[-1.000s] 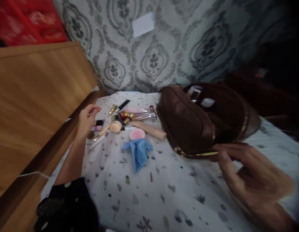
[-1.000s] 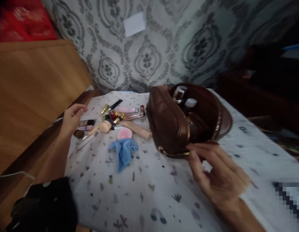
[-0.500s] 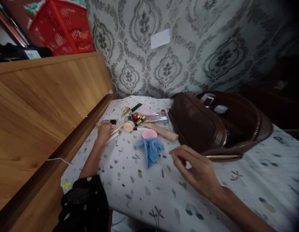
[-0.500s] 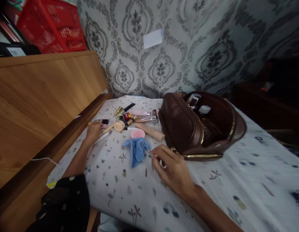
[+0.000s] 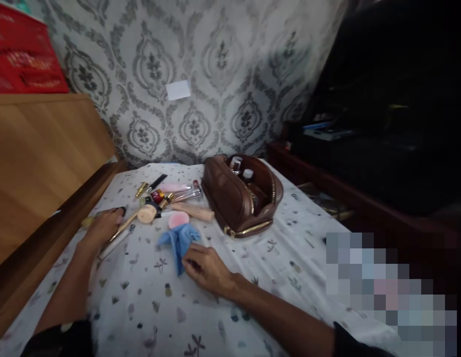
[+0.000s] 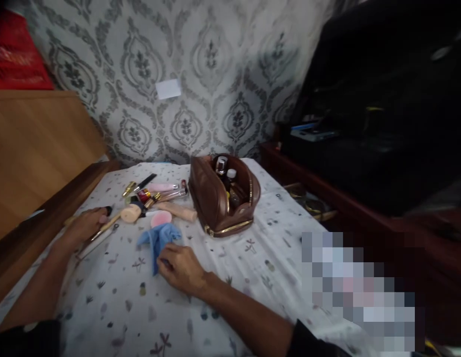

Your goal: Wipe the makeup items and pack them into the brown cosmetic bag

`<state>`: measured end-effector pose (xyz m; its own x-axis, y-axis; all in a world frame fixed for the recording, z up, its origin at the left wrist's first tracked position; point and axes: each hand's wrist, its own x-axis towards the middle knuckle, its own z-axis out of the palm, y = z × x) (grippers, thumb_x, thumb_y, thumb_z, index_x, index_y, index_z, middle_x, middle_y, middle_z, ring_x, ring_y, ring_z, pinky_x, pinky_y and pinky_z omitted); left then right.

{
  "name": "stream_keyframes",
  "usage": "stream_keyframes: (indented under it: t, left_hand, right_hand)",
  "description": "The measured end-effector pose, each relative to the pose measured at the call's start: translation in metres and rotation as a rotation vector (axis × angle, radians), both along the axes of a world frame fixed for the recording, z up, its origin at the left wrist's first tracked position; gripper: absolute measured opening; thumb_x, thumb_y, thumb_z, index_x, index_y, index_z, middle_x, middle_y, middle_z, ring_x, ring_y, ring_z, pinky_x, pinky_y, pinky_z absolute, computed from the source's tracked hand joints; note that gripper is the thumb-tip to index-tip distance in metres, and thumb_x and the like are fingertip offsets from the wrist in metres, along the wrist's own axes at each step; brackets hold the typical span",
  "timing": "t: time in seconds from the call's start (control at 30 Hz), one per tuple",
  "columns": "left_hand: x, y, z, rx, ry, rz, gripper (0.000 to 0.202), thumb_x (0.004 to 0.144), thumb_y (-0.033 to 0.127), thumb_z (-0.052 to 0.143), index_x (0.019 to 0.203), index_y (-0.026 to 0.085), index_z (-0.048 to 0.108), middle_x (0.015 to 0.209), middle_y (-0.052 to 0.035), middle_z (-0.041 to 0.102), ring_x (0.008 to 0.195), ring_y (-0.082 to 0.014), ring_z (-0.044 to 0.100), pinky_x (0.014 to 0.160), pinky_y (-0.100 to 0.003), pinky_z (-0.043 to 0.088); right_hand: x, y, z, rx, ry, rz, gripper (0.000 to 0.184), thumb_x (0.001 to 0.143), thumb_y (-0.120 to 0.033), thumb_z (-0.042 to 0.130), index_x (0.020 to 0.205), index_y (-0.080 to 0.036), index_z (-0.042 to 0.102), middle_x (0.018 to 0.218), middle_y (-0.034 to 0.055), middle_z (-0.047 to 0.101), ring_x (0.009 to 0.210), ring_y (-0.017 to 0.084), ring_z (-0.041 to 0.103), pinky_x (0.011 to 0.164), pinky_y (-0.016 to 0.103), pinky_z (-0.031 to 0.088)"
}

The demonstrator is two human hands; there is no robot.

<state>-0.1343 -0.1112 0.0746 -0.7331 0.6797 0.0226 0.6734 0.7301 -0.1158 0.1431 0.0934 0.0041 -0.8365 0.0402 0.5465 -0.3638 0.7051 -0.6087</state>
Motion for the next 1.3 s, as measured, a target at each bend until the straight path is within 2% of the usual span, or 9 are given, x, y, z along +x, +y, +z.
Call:
stream_keyframes:
  t: [0.23,0.37,0.5,0.7,0.87,1.0,1.07,1.2,1.3]
  left_hand:
    - [0.017,0.000,-0.005,0.152,0.192,-0.034,0.031,0.097,0.034,0.029,0.098,0.020,0.057,0.089,-0.0088,0.071,0.080,-0.0261,0.065,0.066,-0.032,0.043]
    - [0.031,0.018,-0.012,0.400,0.296,-0.247,0.037,0.098,0.041,0.031,0.113,0.019,0.056,0.105,-0.0107,0.071,0.096,-0.0284,0.065,0.082,-0.039,0.050]
    - [0.062,0.044,-0.019,0.507,0.351,-0.467,0.036,0.100,0.043,0.036,0.115,0.018,0.057,0.107,-0.0126,0.070,0.100,-0.0285,0.064,0.089,-0.041,0.049]
    - [0.131,0.079,-0.036,0.525,0.257,-0.636,0.029,0.098,0.036,0.048,0.121,0.019,0.055,0.103,-0.0101,0.069,0.095,-0.0253,0.065,0.085,-0.039,0.051]
    - [0.156,0.090,-0.059,0.670,0.029,-0.673,0.045,0.094,0.028,0.056,0.137,0.020,0.043,0.113,-0.0107,0.068,0.102,-0.0240,0.067,0.090,-0.039,0.054]
    - [0.149,0.083,-0.058,0.781,-0.202,-0.609,0.052,0.089,0.032,0.064,0.135,0.022,0.043,0.122,-0.0107,0.066,0.108,-0.0234,0.066,0.093,-0.039,0.055]
    - [0.140,0.078,-0.054,0.863,-0.270,-0.525,0.047,0.090,0.034,0.062,0.132,0.021,0.046,0.122,-0.0110,0.064,0.109,-0.0227,0.065,0.092,-0.038,0.055]
    - [0.125,0.069,-0.050,0.988,-0.245,-0.330,0.025,0.095,0.033,0.050,0.117,0.020,0.054,0.111,-0.0086,0.064,0.099,-0.0194,0.064,0.083,-0.033,0.055]
    - [0.124,0.068,-0.052,0.946,-0.228,-0.332,0.020,0.097,0.034,0.046,0.105,0.020,0.058,0.102,-0.0067,0.064,0.094,-0.0186,0.062,0.080,-0.032,0.053]
  right_hand:
    - [0.000,0.000,0.000,-0.038,-0.018,-0.003,0.016,0.086,-0.017,0.054,0.071,-0.018,0.059,0.071,0.0017,0.062,0.063,0.013,0.055,0.062,0.022,0.043]
    - [-0.001,0.002,0.004,-0.196,-0.083,-0.028,0.016,0.084,-0.016,0.055,0.070,-0.018,0.060,0.069,0.0004,0.060,0.063,0.012,0.055,0.062,0.022,0.042]
    - [-0.006,0.007,0.001,-0.446,-0.208,-0.036,0.016,0.089,-0.023,0.053,0.097,-0.017,0.065,0.074,-0.0007,0.061,0.058,0.011,0.059,0.057,0.022,0.044]
    - [-0.012,0.013,-0.004,-0.747,-0.238,0.045,0.043,0.092,-0.045,0.055,0.127,-0.020,0.051,0.098,0.0050,0.062,0.068,0.014,0.068,0.048,0.021,0.046]
    - [-0.013,0.019,0.001,-0.652,-0.163,-0.021,0.042,0.088,-0.046,0.061,0.121,-0.019,0.059,0.102,0.0076,0.068,0.076,0.018,0.066,0.057,0.027,0.051]
    - [-0.016,0.022,0.000,-0.664,-0.209,-0.076,0.041,0.085,-0.050,0.063,0.109,-0.017,0.066,0.076,0.0040,0.069,0.061,0.018,0.062,0.055,0.030,0.050]
    - [-0.018,0.024,-0.001,-0.773,-0.242,-0.094,0.043,0.083,-0.054,0.064,0.105,-0.017,0.066,0.064,0.0012,0.065,0.053,0.017,0.059,0.048,0.028,0.046]
    - [-0.019,0.028,0.001,-0.933,-0.109,-0.214,0.043,0.074,-0.055,0.071,0.095,-0.017,0.065,0.067,0.0013,0.064,0.054,0.017,0.062,0.046,0.027,0.046]
    - [-0.017,0.030,0.005,-0.937,-0.003,-0.278,0.041,0.075,-0.053,0.070,0.094,-0.018,0.064,0.067,0.0001,0.063,0.055,0.016,0.060,0.050,0.028,0.048]
